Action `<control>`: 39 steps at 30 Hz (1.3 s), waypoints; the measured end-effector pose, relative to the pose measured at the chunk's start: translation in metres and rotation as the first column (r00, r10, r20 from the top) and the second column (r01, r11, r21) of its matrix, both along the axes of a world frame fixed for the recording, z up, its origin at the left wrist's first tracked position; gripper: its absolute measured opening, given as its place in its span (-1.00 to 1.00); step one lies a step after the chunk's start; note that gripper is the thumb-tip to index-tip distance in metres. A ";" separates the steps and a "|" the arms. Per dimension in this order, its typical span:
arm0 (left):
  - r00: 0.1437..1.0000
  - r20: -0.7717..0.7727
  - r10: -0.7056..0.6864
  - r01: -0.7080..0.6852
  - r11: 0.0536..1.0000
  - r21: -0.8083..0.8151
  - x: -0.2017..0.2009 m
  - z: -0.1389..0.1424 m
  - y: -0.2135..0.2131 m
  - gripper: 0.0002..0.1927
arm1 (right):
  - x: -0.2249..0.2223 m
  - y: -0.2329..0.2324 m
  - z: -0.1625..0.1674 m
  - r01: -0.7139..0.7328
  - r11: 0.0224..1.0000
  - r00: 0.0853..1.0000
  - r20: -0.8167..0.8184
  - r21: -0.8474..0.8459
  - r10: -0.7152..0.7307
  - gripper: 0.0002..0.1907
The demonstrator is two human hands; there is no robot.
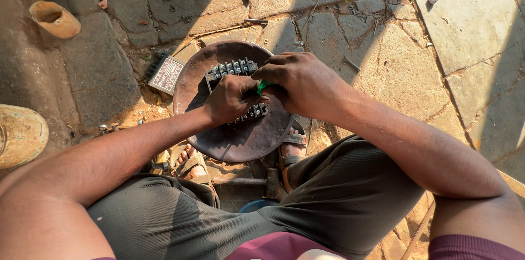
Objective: The person uses a screwdriver to tighten screws on a black electrical component placed on a metal stool. They manipulate wires and small green connectors while seated outdoors on a paved surface.
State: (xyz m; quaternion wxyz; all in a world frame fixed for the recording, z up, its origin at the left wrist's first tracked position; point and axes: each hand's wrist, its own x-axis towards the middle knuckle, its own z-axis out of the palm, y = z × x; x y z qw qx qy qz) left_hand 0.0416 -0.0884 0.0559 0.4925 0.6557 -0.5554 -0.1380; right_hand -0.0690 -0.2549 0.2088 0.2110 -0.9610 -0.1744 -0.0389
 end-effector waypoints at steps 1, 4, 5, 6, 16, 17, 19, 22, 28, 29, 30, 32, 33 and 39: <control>1.000 -0.005 -0.004 0.004 1.000 0.004 0.000 0.000 0.000 -0.59 | 0.000 0.000 0.000 -0.002 1.000 1.000 -0.004 0.002 0.002 -0.67; 0.997 0.083 -0.002 0.006 0.999 -0.039 -0.002 0.000 0.000 -0.61 | -0.001 0.001 0.001 -0.020 1.000 1.000 0.007 0.001 0.020 -0.68; 0.998 0.068 -0.010 0.011 1.000 -0.027 -0.002 0.001 0.000 -0.62 | -0.001 0.001 0.001 -0.028 1.000 1.000 0.013 -0.002 0.028 -0.68; 0.998 0.054 -0.017 0.018 1.000 -0.015 -0.002 0.001 0.001 -0.63 | -0.002 0.001 0.001 -0.031 1.000 0.999 0.020 -0.001 0.031 -0.69; 1.000 0.004 0.015 -0.015 1.000 0.022 -0.004 0.008 0.004 -0.72 | -0.004 0.007 0.007 0.043 0.997 0.999 0.008 -0.058 -0.043 -0.61; 1.000 0.000 0.013 -0.013 1.000 0.014 -0.005 0.009 0.003 -0.72 | -0.005 0.007 0.008 0.085 0.991 0.996 0.025 -0.100 -0.083 -0.55; 1.000 -0.006 0.007 -0.007 1.000 -0.003 -0.005 0.010 0.003 -0.71 | -0.005 0.010 0.009 0.139 0.959 0.976 -0.131 -0.245 -0.174 -0.55; 1.000 0.020 -0.021 0.021 0.999 -0.044 -0.005 0.006 0.003 -0.76 | -0.005 0.013 0.006 0.112 0.972 0.988 -0.077 -0.208 -0.131 -0.61; 0.996 0.086 -0.007 0.009 1.000 -0.021 -0.003 -0.013 0.003 -0.75 | -0.009 0.005 -0.017 0.036 0.995 0.984 0.180 -0.093 -0.019 -0.70; 0.998 0.056 -0.015 0.015 1.000 0.007 -0.001 -0.015 0.001 -0.74 | -0.010 0.005 -0.024 0.009 0.998 0.962 0.274 -0.062 0.009 -0.71; 0.999 0.026 -0.022 0.021 0.999 0.036 0.003 -0.015 -0.001 -0.71 | -0.011 0.008 -0.033 0.029 0.991 0.983 0.174 0.134 -0.052 -0.71; 0.997 0.041 -0.062 0.057 0.994 0.098 0.016 -0.013 0.002 -0.67 | -0.009 0.017 -0.055 0.121 0.866 0.993 -0.052 0.486 -0.109 -0.70; 0.992 0.082 -0.097 0.086 0.987 0.133 0.027 -0.010 0.008 -0.65 | -0.011 0.019 -0.065 0.149 0.754 0.989 -0.108 0.639 -0.104 -0.69; 0.956 0.289 0.050 -0.274 0.508 0.817 0.060 -0.021 0.041 -0.35 | -0.017 0.011 -0.101 0.151 0.382 0.978 -0.194 0.912 0.077 -0.60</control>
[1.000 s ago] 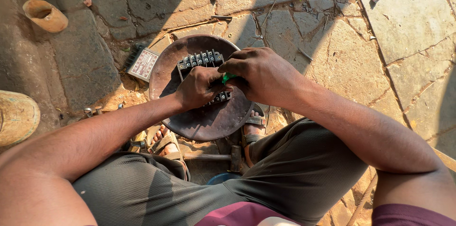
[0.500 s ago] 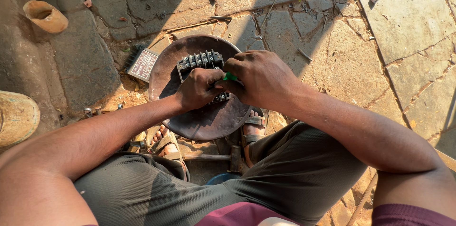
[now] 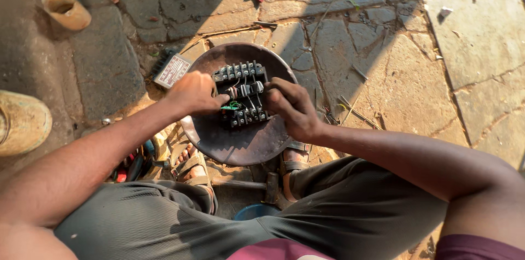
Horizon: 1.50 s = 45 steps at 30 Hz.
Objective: The person uses a screwdriver to tighten screws on a black electrical component placed on a metal stool. They manipulate wires and small green connectors while seated outdoors on a paved surface.
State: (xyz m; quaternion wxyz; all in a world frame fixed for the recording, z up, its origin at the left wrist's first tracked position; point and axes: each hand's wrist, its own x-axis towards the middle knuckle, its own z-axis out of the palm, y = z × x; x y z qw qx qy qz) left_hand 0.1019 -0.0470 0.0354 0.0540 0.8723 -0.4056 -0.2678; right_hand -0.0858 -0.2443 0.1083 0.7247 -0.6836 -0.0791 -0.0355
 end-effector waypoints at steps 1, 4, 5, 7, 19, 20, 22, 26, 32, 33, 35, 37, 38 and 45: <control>0.999 0.008 0.043 -0.044 0.997 0.062 -0.001 -0.007 0.004 -0.29 | 0.000 -0.004 0.001 0.001 1.000 1.000 0.018 -0.024 0.000 -0.58; 0.972 -0.173 0.156 -0.144 0.986 0.081 -0.010 -0.032 0.013 -0.32 | 0.001 -0.010 0.006 -0.001 0.999 1.000 0.026 -0.041 0.003 -0.56; 0.978 -0.149 0.146 -0.151 0.988 -0.026 -0.011 -0.039 0.012 -0.35 | 0.002 -0.011 0.009 -0.003 0.999 1.000 0.023 -0.038 0.003 -0.56; 0.986 -0.102 0.134 -0.155 0.960 -0.235 -0.016 -0.052 0.008 -0.42 | 0.004 -0.010 0.012 0.039 0.988 0.996 0.084 -0.146 -0.027 -0.54; 0.637 0.678 -0.366 0.536 0.843 -0.049 -0.023 -0.063 0.005 -0.79 | 0.043 -0.030 -0.004 -0.468 0.809 0.865 0.003 -0.356 0.502 -0.46; 0.716 0.597 -0.361 0.495 0.866 -0.071 -0.021 -0.061 0.005 -0.80 | 0.049 -0.027 0.001 -0.562 0.770 0.819 -0.075 -0.304 0.568 -0.42; 0.853 0.390 -0.348 0.419 0.901 -0.111 -0.021 -0.058 0.003 -0.82 | 0.058 -0.020 0.015 -0.490 0.830 0.872 -0.148 -0.265 0.467 -0.48; 0.980 -0.066 0.189 -0.200 0.940 -0.275 -0.020 -0.049 0.000 -0.56 | 0.054 -0.010 0.057 0.024 0.705 0.787 0.448 -0.709 0.423 -0.73; 0.976 -0.107 0.189 -0.205 0.964 -0.170 -0.020 -0.034 -0.004 -0.58 | 0.020 -0.004 0.089 -0.066 0.825 0.993 0.041 -0.561 0.107 -0.70; 0.965 -0.139 0.224 -0.243 0.960 -0.141 -0.019 -0.032 -0.005 -0.59 | 0.016 -0.003 0.089 -0.043 0.794 0.983 0.115 -0.606 0.141 -0.67; 0.970 -0.134 0.205 -0.221 0.968 -0.116 -0.016 -0.027 -0.007 -0.60 | 0.009 -0.003 0.085 0.012 0.726 0.936 0.264 -0.687 0.234 -0.57; 0.993 -0.079 0.091 -0.099 0.989 -0.106 -0.017 -0.023 -0.007 -0.60 | 0.004 0.000 0.077 0.162 0.662 0.948 0.303 -0.732 0.103 -0.60; 0.994 -0.081 0.075 -0.082 0.993 -0.081 -0.018 -0.021 -0.007 -0.62 | 0.001 0.000 0.074 0.231 0.622 0.947 0.319 -0.748 0.033 -0.61; 0.991 -0.104 0.084 -0.082 0.996 0.021 -0.020 -0.009 -0.009 -0.62 | -0.004 -0.003 0.069 0.040 0.784 0.985 0.159 -0.619 0.075 -0.59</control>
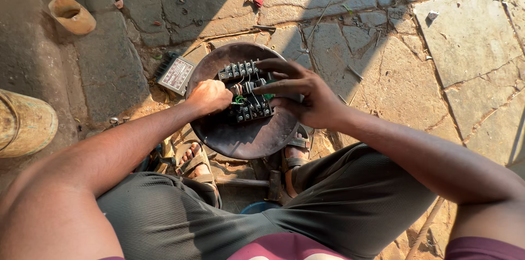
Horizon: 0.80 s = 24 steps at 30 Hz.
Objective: The person uses a screwdriver to tighten screws on a black electrical component placed on a metal stool. They manipulate wires and small green connectors while seated outdoors on a paved surface.
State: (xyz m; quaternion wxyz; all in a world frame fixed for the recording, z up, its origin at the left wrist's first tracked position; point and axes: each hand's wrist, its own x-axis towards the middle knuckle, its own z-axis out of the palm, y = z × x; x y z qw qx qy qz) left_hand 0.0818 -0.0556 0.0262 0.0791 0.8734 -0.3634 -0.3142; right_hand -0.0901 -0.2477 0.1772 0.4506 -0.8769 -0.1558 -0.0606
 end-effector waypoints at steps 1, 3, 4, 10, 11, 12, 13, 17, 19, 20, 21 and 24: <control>1.000 0.011 -0.009 0.010 1.000 -0.011 0.000 0.000 0.000 -0.62 | 0.001 0.003 -0.001 0.070 0.997 0.997 0.039 -0.034 -0.069 -0.62; 0.997 -0.021 0.073 -0.074 0.996 -0.049 0.000 -0.001 0.001 -0.63 | 0.002 0.006 0.002 0.086 0.994 0.993 0.085 -0.074 -0.080 -0.63; 0.993 -0.039 0.114 -0.116 0.991 -0.065 0.000 -0.002 0.002 -0.63 | 0.004 0.004 0.004 0.031 0.996 0.996 0.088 -0.081 -0.024 -0.60; 0.964 0.174 -0.199 0.214 0.974 -0.070 0.001 -0.009 0.002 -0.65 | 0.005 0.004 0.007 0.015 0.991 0.990 0.138 -0.135 0.004 -0.72; 0.987 0.128 -0.095 0.108 0.989 -0.099 0.001 -0.009 0.002 -0.64 | 0.005 0.005 0.006 0.075 0.982 0.995 0.075 -0.174 -0.063 -0.75; 0.997 0.077 0.010 0.000 0.992 -0.123 0.002 -0.009 0.001 -0.62 | 0.004 0.004 0.005 0.080 0.981 0.994 0.090 -0.179 -0.065 -0.75; 0.993 0.024 0.114 -0.110 0.984 -0.139 0.002 -0.009 0.001 -0.60 | 0.004 0.003 0.005 0.085 0.979 0.992 0.107 -0.183 -0.066 -0.76; 0.989 0.047 0.137 -0.129 0.981 -0.145 0.003 -0.008 0.002 -0.58 | -0.001 -0.003 0.004 0.084 0.988 0.975 0.217 -0.130 -0.054 -0.76; 0.990 0.029 0.140 -0.137 0.986 -0.094 0.004 -0.007 0.001 -0.57 | -0.001 -0.002 0.000 0.100 0.992 0.981 0.175 -0.080 -0.085 -0.75; 0.991 0.022 0.133 -0.131 0.988 -0.081 0.003 -0.007 0.001 -0.57 | -0.002 0.000 -0.001 0.112 0.992 0.983 0.152 -0.054 -0.102 -0.74; 0.992 0.016 0.124 -0.123 0.990 -0.068 0.003 -0.007 0.000 -0.57 | -0.001 0.001 -0.003 0.133 0.989 0.982 0.141 -0.069 -0.123 -0.74; 0.989 0.000 0.149 -0.149 0.987 -0.060 0.005 -0.008 -0.001 -0.57 | 0.001 0.005 -0.009 0.191 0.978 0.976 0.118 -0.080 -0.181 -0.73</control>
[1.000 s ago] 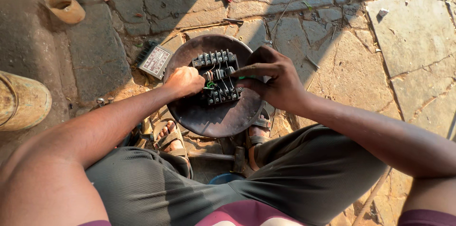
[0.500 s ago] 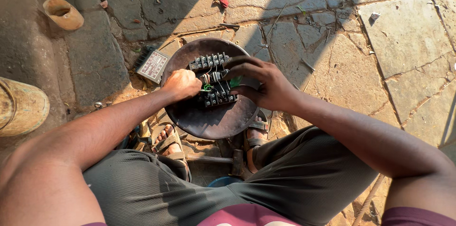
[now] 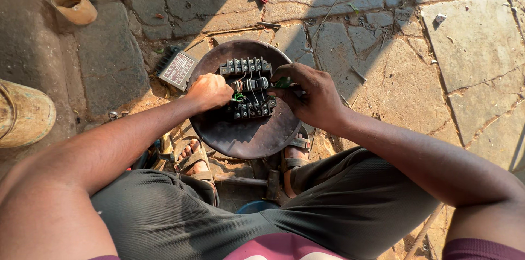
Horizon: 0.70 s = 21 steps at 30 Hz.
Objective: The person uses a screwdriver to tighten screws on a black electrical component placed on a metal stool. They manipulate wires and small green connectors while seated outdoors on a paved surface.
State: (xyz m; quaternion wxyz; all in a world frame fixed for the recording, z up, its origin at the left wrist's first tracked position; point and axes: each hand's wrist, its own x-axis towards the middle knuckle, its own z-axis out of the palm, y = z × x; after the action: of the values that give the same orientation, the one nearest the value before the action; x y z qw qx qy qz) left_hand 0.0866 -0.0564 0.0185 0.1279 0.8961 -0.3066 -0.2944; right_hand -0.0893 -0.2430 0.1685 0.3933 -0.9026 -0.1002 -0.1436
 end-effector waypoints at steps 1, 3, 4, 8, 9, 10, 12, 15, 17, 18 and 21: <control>1.000 -0.006 0.020 -0.020 1.000 -0.004 0.001 0.000 0.000 -0.57 | 0.001 0.001 -0.001 0.009 1.000 1.000 -0.002 0.023 -0.009 -0.72; 0.980 0.045 -0.195 0.190 0.977 0.097 0.002 -0.001 0.000 -0.61 | 0.002 0.002 -0.004 0.020 0.999 1.000 0.002 0.030 -0.020 -0.71; 0.951 0.060 -0.302 0.290 0.945 0.151 0.002 -0.002 0.000 -0.63 | 0.003 0.002 -0.005 0.023 1.000 1.000 0.006 0.014 -0.024 -0.70; 0.998 0.005 -0.061 0.061 0.996 0.068 0.001 -0.002 -0.001 -0.55 | 0.005 0.001 -0.008 0.057 0.998 0.998 -0.001 -0.005 -0.057 -0.68; 0.998 0.017 -0.063 0.062 0.996 0.059 0.001 -0.002 -0.001 -0.55 | 0.006 0.001 -0.008 0.063 0.998 0.998 0.013 -0.011 -0.063 -0.68; 0.998 0.029 -0.064 0.062 0.997 0.050 0.001 -0.002 -0.001 -0.55 | 0.007 0.001 -0.009 0.068 0.997 0.997 0.026 -0.018 -0.068 -0.69; 0.999 -0.004 -0.036 0.036 0.998 0.052 0.001 -0.002 -0.002 -0.55 | 0.008 0.000 -0.009 0.079 0.997 0.996 0.041 -0.028 -0.078 -0.68; 0.999 -0.020 -0.031 0.033 0.997 0.070 0.001 -0.001 -0.001 -0.56 | 0.008 0.001 -0.009 0.105 0.993 0.994 0.046 -0.047 -0.102 -0.65; 0.999 -0.014 -0.040 0.041 0.997 0.070 0.000 -0.001 -0.001 -0.55 | 0.007 0.001 -0.009 0.133 0.988 0.990 0.049 -0.077 -0.129 -0.63; 0.999 -0.008 -0.042 0.042 0.997 0.063 0.000 -0.001 -0.001 -0.55 | 0.007 0.001 -0.009 0.127 0.987 0.991 0.058 -0.097 -0.121 -0.62; 0.999 0.002 -0.040 0.039 0.998 0.051 0.000 -0.001 -0.001 -0.55 | 0.007 0.004 -0.011 0.103 0.983 0.991 0.102 -0.151 -0.088 -0.63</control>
State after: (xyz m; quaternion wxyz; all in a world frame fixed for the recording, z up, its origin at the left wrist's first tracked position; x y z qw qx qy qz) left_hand 0.0868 -0.0569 0.0173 0.0988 0.8933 -0.3169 -0.3030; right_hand -0.0823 -0.2393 0.1575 0.3089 -0.9266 -0.0862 -0.1966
